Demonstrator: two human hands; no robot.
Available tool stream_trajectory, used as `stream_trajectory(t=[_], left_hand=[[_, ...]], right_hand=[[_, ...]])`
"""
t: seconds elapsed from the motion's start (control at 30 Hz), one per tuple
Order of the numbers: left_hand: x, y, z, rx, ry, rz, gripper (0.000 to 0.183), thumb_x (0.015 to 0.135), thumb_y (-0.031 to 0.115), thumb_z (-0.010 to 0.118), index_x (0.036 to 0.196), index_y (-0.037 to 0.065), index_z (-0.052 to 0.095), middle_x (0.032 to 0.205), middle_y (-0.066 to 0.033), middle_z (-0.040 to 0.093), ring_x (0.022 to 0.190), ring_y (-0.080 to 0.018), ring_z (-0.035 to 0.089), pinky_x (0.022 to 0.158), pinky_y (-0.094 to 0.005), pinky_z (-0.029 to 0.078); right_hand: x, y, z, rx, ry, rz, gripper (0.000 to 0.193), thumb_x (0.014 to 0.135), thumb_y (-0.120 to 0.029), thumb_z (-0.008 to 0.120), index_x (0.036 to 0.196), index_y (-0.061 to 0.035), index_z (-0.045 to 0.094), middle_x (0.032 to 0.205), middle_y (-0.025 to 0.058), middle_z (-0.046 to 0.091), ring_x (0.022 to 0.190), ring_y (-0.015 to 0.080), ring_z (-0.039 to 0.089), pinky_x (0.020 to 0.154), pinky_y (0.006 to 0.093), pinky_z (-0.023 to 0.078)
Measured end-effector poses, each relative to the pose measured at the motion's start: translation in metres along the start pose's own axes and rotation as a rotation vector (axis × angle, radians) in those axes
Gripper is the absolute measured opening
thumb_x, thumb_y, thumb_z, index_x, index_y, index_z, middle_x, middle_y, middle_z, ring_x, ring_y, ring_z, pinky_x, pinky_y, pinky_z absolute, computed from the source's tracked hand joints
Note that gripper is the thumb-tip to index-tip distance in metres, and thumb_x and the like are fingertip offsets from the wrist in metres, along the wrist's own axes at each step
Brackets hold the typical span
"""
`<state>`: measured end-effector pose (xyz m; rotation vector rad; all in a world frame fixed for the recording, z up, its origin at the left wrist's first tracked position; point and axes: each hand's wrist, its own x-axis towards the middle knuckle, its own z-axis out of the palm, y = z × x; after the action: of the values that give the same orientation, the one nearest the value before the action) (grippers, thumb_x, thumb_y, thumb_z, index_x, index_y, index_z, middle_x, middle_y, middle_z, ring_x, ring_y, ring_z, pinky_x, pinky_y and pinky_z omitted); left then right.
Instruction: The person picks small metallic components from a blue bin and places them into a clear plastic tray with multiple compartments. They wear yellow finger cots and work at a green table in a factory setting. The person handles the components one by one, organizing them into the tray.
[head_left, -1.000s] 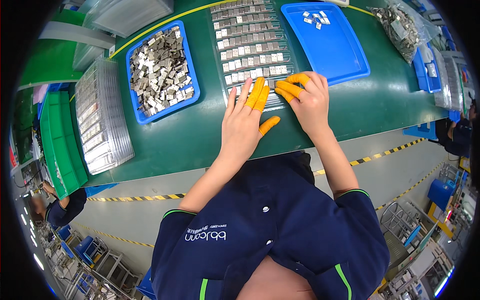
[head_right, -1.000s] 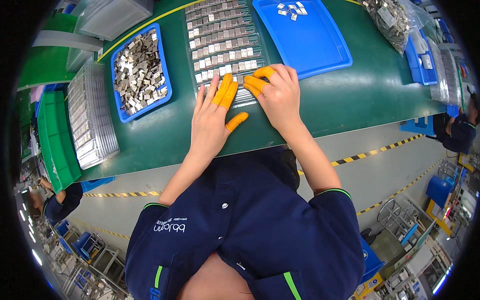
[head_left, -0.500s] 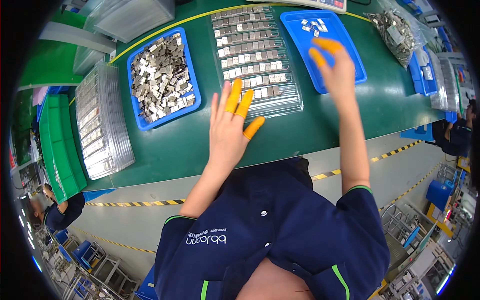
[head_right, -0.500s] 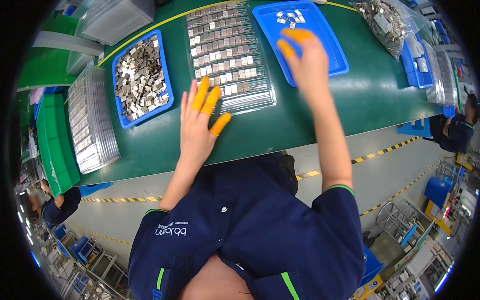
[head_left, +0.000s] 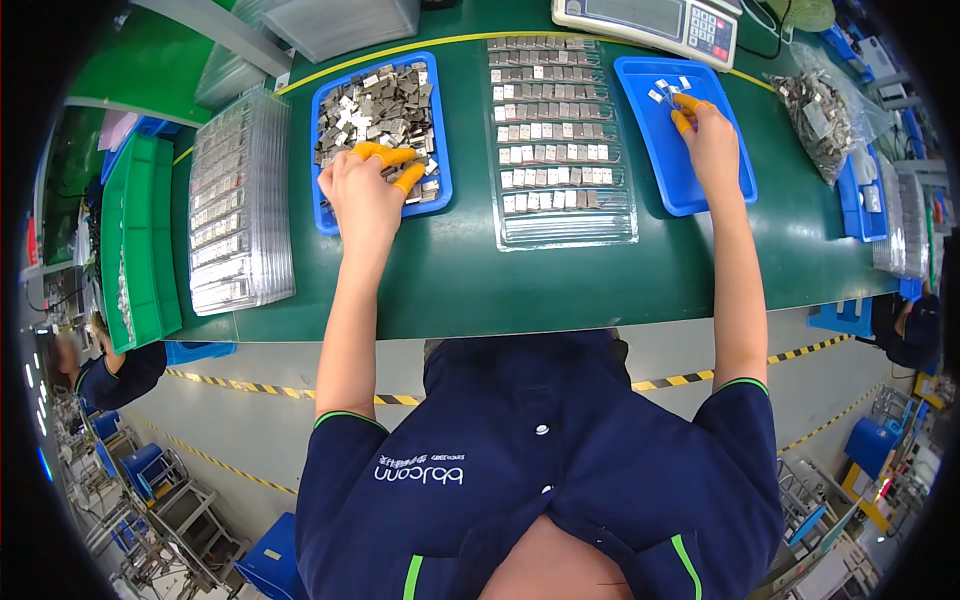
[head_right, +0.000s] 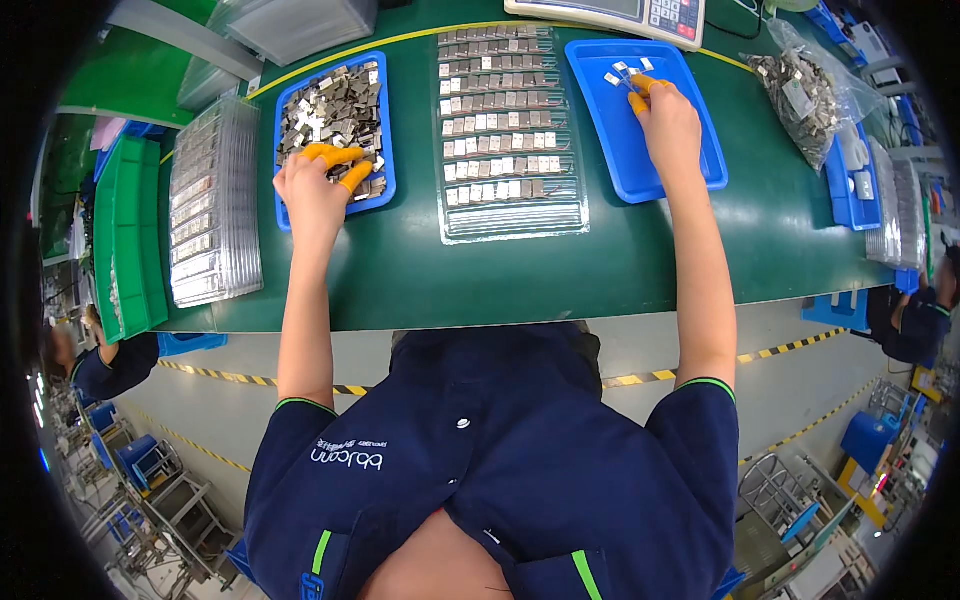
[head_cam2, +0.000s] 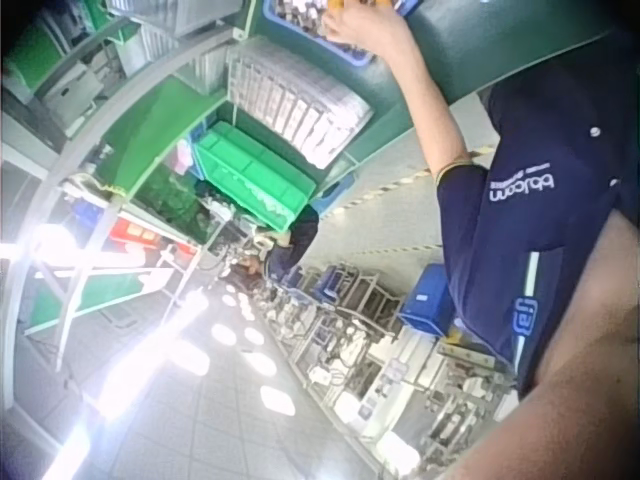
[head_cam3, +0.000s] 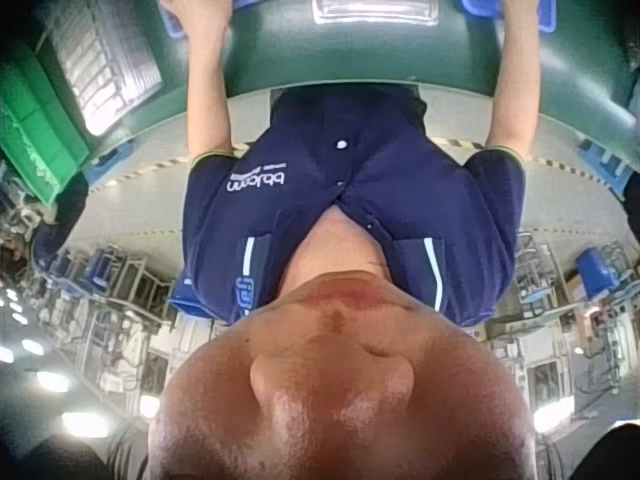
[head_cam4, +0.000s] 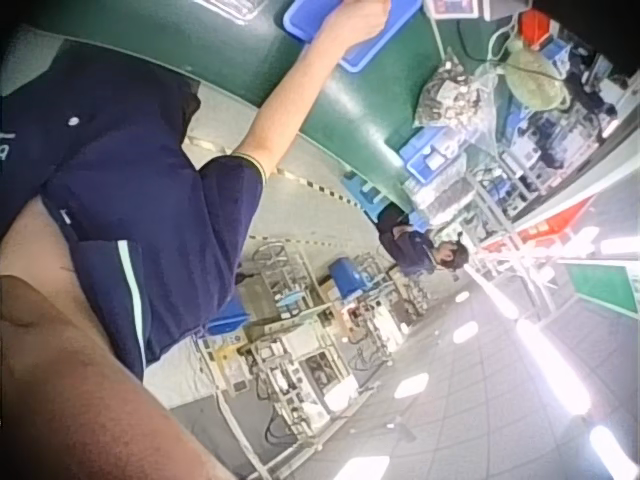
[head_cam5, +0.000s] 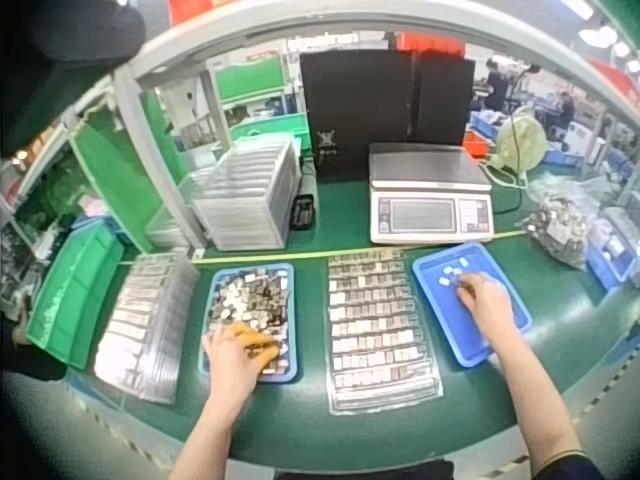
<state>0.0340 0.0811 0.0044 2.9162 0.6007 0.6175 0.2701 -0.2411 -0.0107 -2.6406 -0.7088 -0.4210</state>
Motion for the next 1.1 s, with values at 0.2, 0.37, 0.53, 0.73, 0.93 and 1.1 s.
stream_trajectory(t=[0.2, 0.37, 0.53, 0.73, 0.93, 1.1], left_hand=[[0.007, 0.003, 0.008, -0.163, -0.002, 0.105, 0.023, 0.068, 0.018, 0.074, 0.076, -0.002, 0.066, 0.077, -0.0137, 0.06, 0.081, -0.031, 0.054, 0.077, -0.0412, 0.043], [0.005, 0.004, 0.003, -0.098, -0.053, 0.056, 0.02, 0.071, 0.014, 0.071, 0.08, -0.002, 0.066, 0.076, -0.014, 0.061, 0.072, -0.0299, 0.058, 0.064, -0.039, 0.048], [0.009, 0.003, 0.009, -0.65, -0.115, -0.288, 0.016, 0.078, 0.01, 0.065, 0.089, -0.002, 0.065, 0.084, -0.0149, 0.066, 0.064, -0.0199, 0.064, 0.055, -0.0305, 0.049], [0.006, 0.013, 0.003, -1.154, -0.099, -0.435, 0.019, 0.08, 0.005, 0.066, 0.093, -0.009, 0.061, 0.083, -0.0121, 0.066, 0.071, -0.0149, 0.064, 0.066, -0.023, 0.052], [0.0, 0.032, -0.004, -1.101, -0.103, -0.457, 0.022, 0.075, 0.003, 0.072, 0.093, -0.006, 0.063, 0.083, -0.0104, 0.065, 0.074, -0.0125, 0.063, 0.068, -0.0219, 0.051], [-0.008, 0.051, -0.01, -1.313, -0.122, -0.427, 0.034, 0.078, -0.003, 0.066, 0.109, -0.004, 0.053, 0.09, -0.0139, 0.065, 0.078, -0.0169, 0.065, 0.071, -0.0245, 0.053]], right_hand=[[-0.011, 0.013, 0.007, -0.061, 0.106, -0.031, 0.019, 0.077, -0.011, 0.064, 0.094, -0.0027, 0.064, 0.09, 0.0167, 0.063, 0.076, 0.0322, 0.062, 0.068, 0.0401, 0.049], [-0.01, 0.006, -0.005, -0.167, 0.113, 0.072, 0.022, 0.076, -0.014, 0.066, 0.098, -0.0119, 0.067, 0.086, 0.0164, 0.064, 0.073, 0.0303, 0.063, 0.066, 0.0396, 0.05], [-0.008, 0.014, -0.016, -0.01, 0.069, 0.178, 0.022, 0.074, -0.015, 0.068, 0.097, -0.0117, 0.068, 0.082, 0.0174, 0.065, 0.071, 0.0296, 0.063, 0.065, 0.0379, 0.05], [-0.013, 0.027, -0.009, 0.261, 0.017, 0.201, 0.026, 0.069, -0.016, 0.074, 0.092, -0.0034, 0.068, 0.08, 0.0159, 0.065, 0.068, 0.0251, 0.064, 0.064, 0.0337, 0.05], [-0.004, 0.02, -0.016, 0.199, -0.134, 0.228, 0.03, 0.066, -0.014, 0.076, 0.092, -0.0021, 0.068, 0.078, 0.0144, 0.065, 0.065, 0.0234, 0.062, 0.064, 0.0322, 0.049], [-0.006, 0.01, -0.023, 0.175, -0.066, 0.198, 0.021, 0.073, -0.008, 0.07, 0.093, -0.0016, 0.067, 0.078, 0.0128, 0.066, 0.066, 0.0197, 0.064, 0.065, 0.0276, 0.05]])
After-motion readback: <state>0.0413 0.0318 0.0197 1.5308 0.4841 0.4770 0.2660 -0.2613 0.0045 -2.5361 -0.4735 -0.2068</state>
